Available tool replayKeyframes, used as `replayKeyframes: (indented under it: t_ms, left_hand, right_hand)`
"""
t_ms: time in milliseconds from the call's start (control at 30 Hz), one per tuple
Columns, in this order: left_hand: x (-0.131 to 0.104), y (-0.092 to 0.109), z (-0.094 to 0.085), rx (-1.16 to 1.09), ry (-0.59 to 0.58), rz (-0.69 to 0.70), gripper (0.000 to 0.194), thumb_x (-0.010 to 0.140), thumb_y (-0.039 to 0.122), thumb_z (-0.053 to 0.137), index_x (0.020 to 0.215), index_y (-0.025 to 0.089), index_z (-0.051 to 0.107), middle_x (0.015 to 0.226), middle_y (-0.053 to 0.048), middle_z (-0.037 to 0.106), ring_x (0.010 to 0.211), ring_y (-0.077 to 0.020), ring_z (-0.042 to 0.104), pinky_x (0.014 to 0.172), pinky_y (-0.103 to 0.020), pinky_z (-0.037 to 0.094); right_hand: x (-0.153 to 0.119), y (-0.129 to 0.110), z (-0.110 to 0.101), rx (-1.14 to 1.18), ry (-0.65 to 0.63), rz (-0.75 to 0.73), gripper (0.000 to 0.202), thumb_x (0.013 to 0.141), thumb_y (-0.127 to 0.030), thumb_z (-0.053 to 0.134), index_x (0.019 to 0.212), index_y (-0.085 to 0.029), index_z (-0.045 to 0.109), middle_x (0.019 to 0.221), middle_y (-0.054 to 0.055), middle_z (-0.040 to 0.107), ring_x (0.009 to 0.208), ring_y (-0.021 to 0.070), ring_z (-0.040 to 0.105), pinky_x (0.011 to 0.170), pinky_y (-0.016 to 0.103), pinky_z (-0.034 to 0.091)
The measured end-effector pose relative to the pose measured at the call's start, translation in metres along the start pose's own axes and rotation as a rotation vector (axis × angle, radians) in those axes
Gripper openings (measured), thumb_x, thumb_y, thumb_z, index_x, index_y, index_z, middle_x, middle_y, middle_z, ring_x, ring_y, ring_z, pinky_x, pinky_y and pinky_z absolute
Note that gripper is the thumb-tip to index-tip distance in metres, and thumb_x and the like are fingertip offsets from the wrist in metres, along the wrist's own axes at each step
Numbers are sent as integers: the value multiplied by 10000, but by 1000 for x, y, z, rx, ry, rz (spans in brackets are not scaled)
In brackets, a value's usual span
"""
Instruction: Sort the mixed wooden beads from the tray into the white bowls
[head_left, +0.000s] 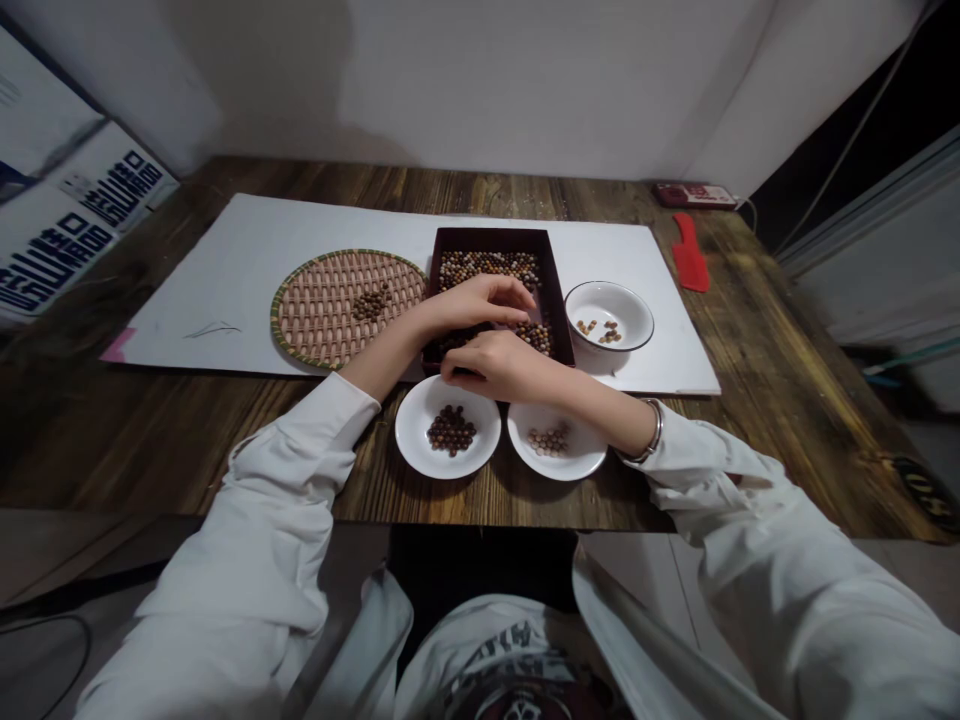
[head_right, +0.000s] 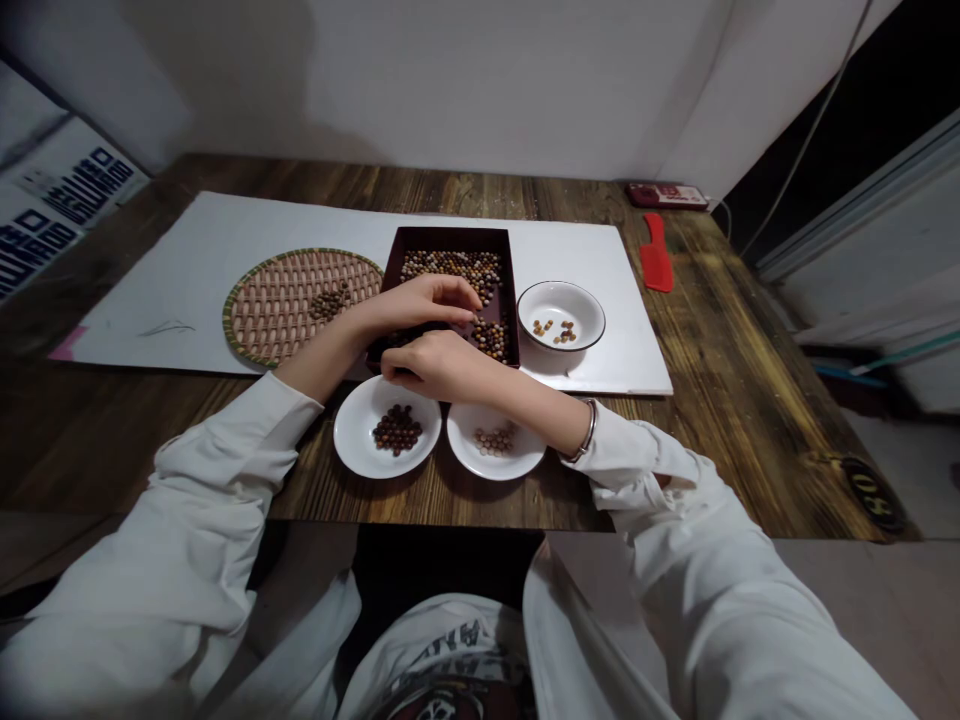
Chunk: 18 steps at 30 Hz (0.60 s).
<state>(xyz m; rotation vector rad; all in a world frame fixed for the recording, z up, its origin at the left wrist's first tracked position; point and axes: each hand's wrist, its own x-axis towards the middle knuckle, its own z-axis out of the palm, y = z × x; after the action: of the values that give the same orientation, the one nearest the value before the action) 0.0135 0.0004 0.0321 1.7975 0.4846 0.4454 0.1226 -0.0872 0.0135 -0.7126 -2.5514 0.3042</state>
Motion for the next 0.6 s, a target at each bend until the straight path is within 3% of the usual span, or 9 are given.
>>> replayKeyframes:
  t_ms: [200,600]
  left_hand:
    - [-1,2,-2,-64,-17,-20,302,723,311,781,944,135,673,890,-39,710,803,-136,665,785,-291,523]
    - [-1,-3,-5,-108,-8,-26,341,731,330,786,990,135,680,913,-54,723,834,-155,684,804,-306,532]
  right_hand:
    - [1,0,-1,17,-14,16,158,916,-180,521,880,-152,672,753,40,689,655,135,549,636,252,328]
    - [1,-4,-4,109,-17,66,114,882,-135,560,882,-146,674,761,27,684,651,119,537,636,236,335]
